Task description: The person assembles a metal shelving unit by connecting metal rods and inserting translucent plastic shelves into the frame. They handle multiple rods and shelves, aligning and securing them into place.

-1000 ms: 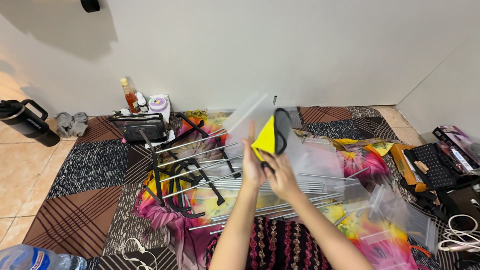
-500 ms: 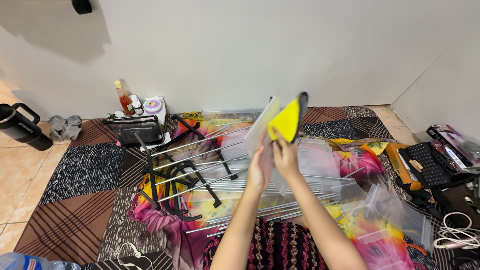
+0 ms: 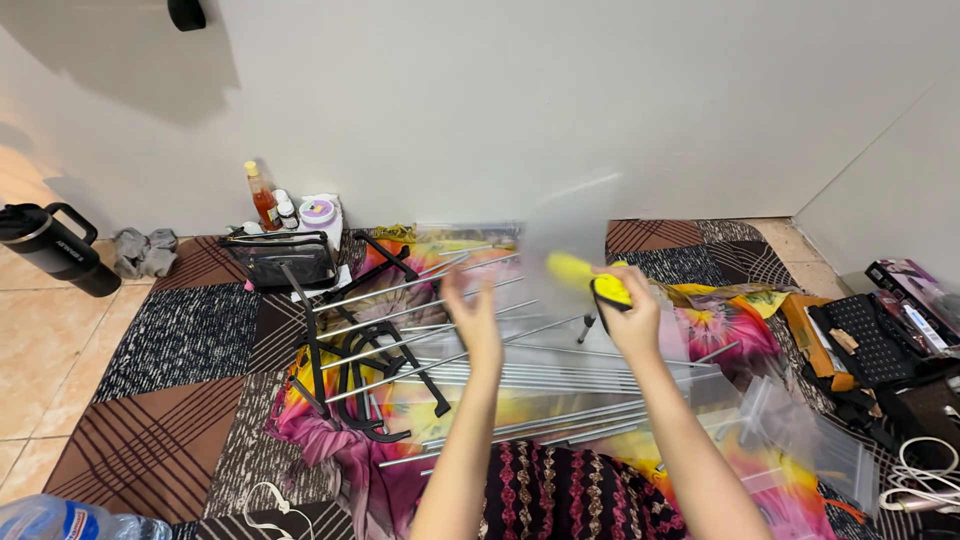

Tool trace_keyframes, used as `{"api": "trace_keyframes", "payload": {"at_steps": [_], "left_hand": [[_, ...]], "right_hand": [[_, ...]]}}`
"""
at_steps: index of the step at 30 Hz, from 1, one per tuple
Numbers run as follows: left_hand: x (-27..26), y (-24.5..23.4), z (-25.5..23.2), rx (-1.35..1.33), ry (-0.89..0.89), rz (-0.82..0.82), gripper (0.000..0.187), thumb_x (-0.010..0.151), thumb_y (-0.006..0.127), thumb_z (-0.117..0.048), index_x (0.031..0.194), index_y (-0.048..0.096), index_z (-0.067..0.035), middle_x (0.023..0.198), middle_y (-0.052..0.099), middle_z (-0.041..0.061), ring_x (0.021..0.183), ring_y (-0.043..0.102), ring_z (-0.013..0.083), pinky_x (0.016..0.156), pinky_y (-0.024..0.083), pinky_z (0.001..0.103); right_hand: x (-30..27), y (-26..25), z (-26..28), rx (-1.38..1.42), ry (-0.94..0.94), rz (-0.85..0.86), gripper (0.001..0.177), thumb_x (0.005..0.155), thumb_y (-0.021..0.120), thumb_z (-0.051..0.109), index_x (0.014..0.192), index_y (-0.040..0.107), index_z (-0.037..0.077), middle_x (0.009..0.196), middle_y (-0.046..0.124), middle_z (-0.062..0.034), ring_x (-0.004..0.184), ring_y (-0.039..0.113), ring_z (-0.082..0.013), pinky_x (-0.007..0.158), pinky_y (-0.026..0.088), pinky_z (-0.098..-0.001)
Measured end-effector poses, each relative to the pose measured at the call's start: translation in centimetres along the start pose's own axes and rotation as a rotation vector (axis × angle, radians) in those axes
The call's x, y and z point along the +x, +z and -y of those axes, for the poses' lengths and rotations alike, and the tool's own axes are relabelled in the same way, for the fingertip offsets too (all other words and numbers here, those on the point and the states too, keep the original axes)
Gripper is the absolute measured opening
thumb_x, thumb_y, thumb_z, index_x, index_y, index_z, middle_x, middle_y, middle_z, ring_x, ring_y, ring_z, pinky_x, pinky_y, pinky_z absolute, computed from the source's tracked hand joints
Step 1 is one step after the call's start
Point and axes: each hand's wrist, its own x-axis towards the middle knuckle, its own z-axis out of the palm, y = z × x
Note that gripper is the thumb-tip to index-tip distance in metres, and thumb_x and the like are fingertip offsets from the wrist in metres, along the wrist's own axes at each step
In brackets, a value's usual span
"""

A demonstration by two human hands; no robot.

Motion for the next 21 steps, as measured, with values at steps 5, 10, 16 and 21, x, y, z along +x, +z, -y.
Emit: {"api": "trace_keyframes", "payload": {"at_steps": [5, 10, 16, 21], "left_hand": [[-1.8, 2.5, 0.0, -0.217, -0.092, 0.54, 0.089, 0.091, 0.073, -0.021, 0.161, 0.017, -0.013, 0.157, 0.038, 0.012, 0.137, 0.048, 0.0221, 0.111, 0.043, 0.042], [-0.8, 1.1, 0.8, -0.686, -0.484, 0.599, 0.07, 0.109, 0.046, -0.047, 0.164, 0.024, -0.01, 0.131, 0.06, 0.018, 0.106, 0.066, 0.0286, 0.091, 0.053, 0.045], [-3.8, 0.1, -1.1, -0.719, -0.537, 0.658, 0.071, 0.107, 0.039, -0.057, 0.168, 0.021, -0.024, 0.158, 0.044, 0.014, 0.141, 0.049, 0.0281, 0.116, 0.041, 0.043], [-4.3, 0.2, -5.4, -0.789, -0.516, 0.699, 0.071, 0.1, 0.038, -0.059, 0.163, 0.017, -0.034, 0.166, 0.028, 0.02, 0.151, 0.031, 0.0366, 0.118, 0.033, 0.052]], "right_hand": [[-1.0, 1.8, 5.8, -0.231, -0.23, 0.371, 0.056, 0.066, 0.068, -0.008, 0.119, 0.071, 0.009, 0.128, 0.064, -0.0108, 0.121, 0.063, -0.0311, 0.101, 0.052, -0.0387], [-2.4, 2.9, 8.4, 0.106, -0.235, 0.572, 0.056, 0.078, 0.071, 0.001, 0.132, 0.062, 0.011, 0.157, 0.041, -0.0166, 0.147, 0.038, -0.0363, 0.118, 0.031, -0.0502], [-0.7, 5.4, 5.4, -0.157, -0.278, 0.294, 0.062, 0.094, 0.062, 0.016, 0.152, 0.04, 0.01, 0.162, 0.039, -0.0113, 0.154, 0.028, -0.0393, 0.125, 0.012, -0.0584], [-2.2, 7.1, 3.6, 0.257, 0.186, 0.115, 0.055, 0.107, 0.052, 0.019, 0.157, 0.033, 0.008, 0.161, 0.043, -0.0125, 0.154, 0.037, -0.0332, 0.126, 0.026, -0.0499]]}}
